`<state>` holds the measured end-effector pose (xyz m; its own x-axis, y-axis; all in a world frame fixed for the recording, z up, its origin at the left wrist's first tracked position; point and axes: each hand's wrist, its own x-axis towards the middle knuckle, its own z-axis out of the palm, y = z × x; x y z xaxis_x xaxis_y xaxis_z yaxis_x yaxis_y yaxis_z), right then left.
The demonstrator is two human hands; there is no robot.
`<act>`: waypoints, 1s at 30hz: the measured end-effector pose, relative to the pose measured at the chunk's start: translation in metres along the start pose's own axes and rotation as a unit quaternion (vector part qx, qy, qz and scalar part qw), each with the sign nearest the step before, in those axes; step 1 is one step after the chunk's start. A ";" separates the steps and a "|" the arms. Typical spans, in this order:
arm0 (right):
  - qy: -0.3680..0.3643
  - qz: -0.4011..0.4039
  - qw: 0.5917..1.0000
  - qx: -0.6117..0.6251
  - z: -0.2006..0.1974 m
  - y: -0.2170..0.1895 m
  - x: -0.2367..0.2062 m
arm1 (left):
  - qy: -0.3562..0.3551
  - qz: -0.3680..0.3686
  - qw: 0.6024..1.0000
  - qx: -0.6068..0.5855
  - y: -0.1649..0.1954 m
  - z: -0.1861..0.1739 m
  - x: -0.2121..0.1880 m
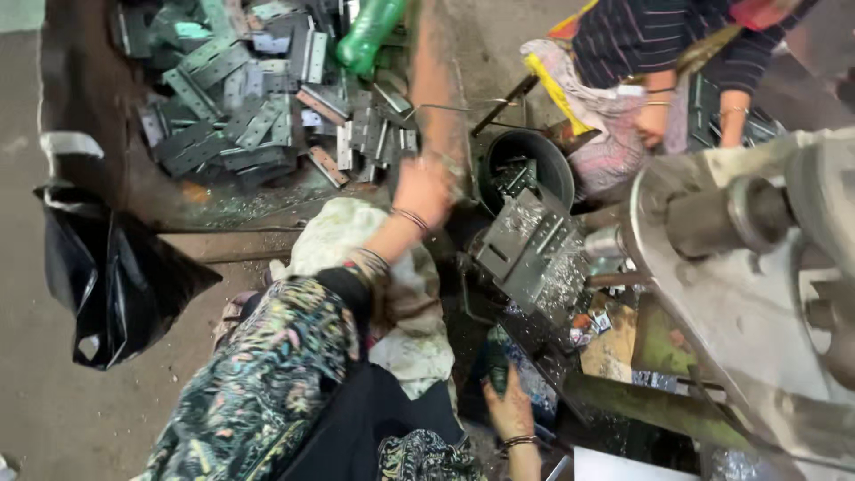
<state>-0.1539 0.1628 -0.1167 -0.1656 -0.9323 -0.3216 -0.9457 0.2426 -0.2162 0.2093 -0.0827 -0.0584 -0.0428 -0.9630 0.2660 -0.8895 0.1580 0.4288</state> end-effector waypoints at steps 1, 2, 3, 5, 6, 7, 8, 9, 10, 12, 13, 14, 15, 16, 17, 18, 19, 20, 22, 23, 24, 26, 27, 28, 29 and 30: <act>0.004 -0.011 1.000 -0.020 -0.005 0.005 0.007 | 0.062 -0.035 0.997 0.011 -0.030 -0.003 -0.005; -0.010 -0.007 0.999 -0.037 -0.009 0.010 0.012 | 0.124 -0.069 0.990 0.023 -0.061 -0.005 -0.011; -0.024 -0.004 0.998 -0.053 -0.011 0.014 0.017 | 0.104 -0.106 0.987 0.060 -0.091 -0.009 -0.019; -0.040 0.006 0.996 -0.074 -0.014 0.020 0.023 | -0.020 -0.212 0.968 0.131 -0.141 -0.015 -0.037; -0.044 0.013 0.996 -0.079 -0.015 0.023 0.024 | -0.061 -0.230 0.959 0.153 -0.162 -0.019 -0.049; -0.047 0.020 0.995 -0.085 -0.015 0.024 0.024 | -0.038 -0.239 0.953 0.185 -0.180 -0.023 -0.058; -0.033 -0.005 0.996 -0.084 -0.015 0.025 0.023 | -0.016 -0.247 0.944 0.216 -0.196 -0.027 -0.064; -0.020 -0.029 0.996 -0.083 -0.015 0.026 0.022 | 0.000 -0.269 0.941 0.205 -0.210 -0.033 -0.068; -0.007 -0.052 0.995 -0.082 -0.015 0.027 0.021 | 0.016 -0.290 0.937 0.192 -0.220 -0.039 -0.070; -0.035 -0.004 0.998 -0.061 -0.016 0.027 0.021 | 0.035 -0.289 0.929 0.229 -0.234 -0.053 -0.066; -0.050 0.020 0.997 -0.050 -0.016 0.027 0.021 | 0.012 -0.295 0.933 0.206 -0.238 -0.059 -0.063; -0.054 0.021 0.997 -0.059 -0.017 0.027 0.021 | -0.011 -0.301 0.936 0.183 -0.241 -0.065 -0.061; -0.058 0.024 0.996 -0.068 -0.018 0.028 0.022 | -0.034 -0.305 0.938 0.161 -0.241 -0.070 -0.059; -0.063 0.026 0.995 -0.076 -0.019 0.028 0.023 | -0.017 -0.291 0.940 0.176 -0.240 -0.073 -0.058; -0.068 0.034 0.994 -0.077 -0.019 0.028 0.023 | 0.000 -0.276 0.942 0.192 -0.239 -0.076 -0.057; -0.073 0.042 0.993 -0.077 -0.020 0.027 0.023 | 0.017 -0.261 0.942 0.209 -0.237 -0.077 -0.058; -0.079 0.050 0.993 -0.075 -0.020 0.027 0.023 | 0.003 -0.246 0.946 0.209 -0.233 -0.078 -0.059; -0.062 0.005 0.995 -0.080 -0.020 0.026 0.023 | -0.011 -0.231 0.950 0.209 -0.230 -0.076 -0.061; -0.024 -0.085 0.993 -0.083 -0.020 0.023 0.020 | -0.038 -0.198 0.957 0.207 -0.223 -0.071 -0.066; -0.038 -0.051 0.995 -0.076 -0.020 0.021 0.019 | -0.051 -0.181 0.961 0.202 -0.219 -0.065 -0.070; -0.050 -0.017 0.996 -0.068 -0.020 0.018 0.018 | -0.063 -0.162 0.965 0.197 -0.213 -0.060 -0.074; -0.065 0.033 0.995 -0.064 -0.019 0.013 0.016 | -0.089 -0.198 0.974 0.059 -0.200 -0.051 -0.081; -0.069 0.050 0.994 -0.067 -0.018 0.011 0.016 | -0.108 -0.147 0.978 0.097 -0.193 -0.047 -0.087; -0.072 0.069 0.993 -0.070 -0.018 0.009 0.015 | -0.126 -0.095 0.978 0.134 -0.186 -0.043 -0.092; -0.056 0.055 0.995 -0.069 -0.018 0.007 0.015 | -0.090 -0.093 0.982 0.137 -0.179 -0.040 -0.095; -0.040 0.041 0.996 -0.069 -0.017 0.005 0.015 | -0.054 -0.090 0.985 0.139 -0.174 -0.037 -0.099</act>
<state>-0.1659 0.1456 -0.1065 -0.2271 -0.8852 -0.4061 -0.9601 0.2734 -0.0590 0.3847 -0.0063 -0.1274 0.0923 -0.9900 0.1069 -0.9768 -0.0692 0.2028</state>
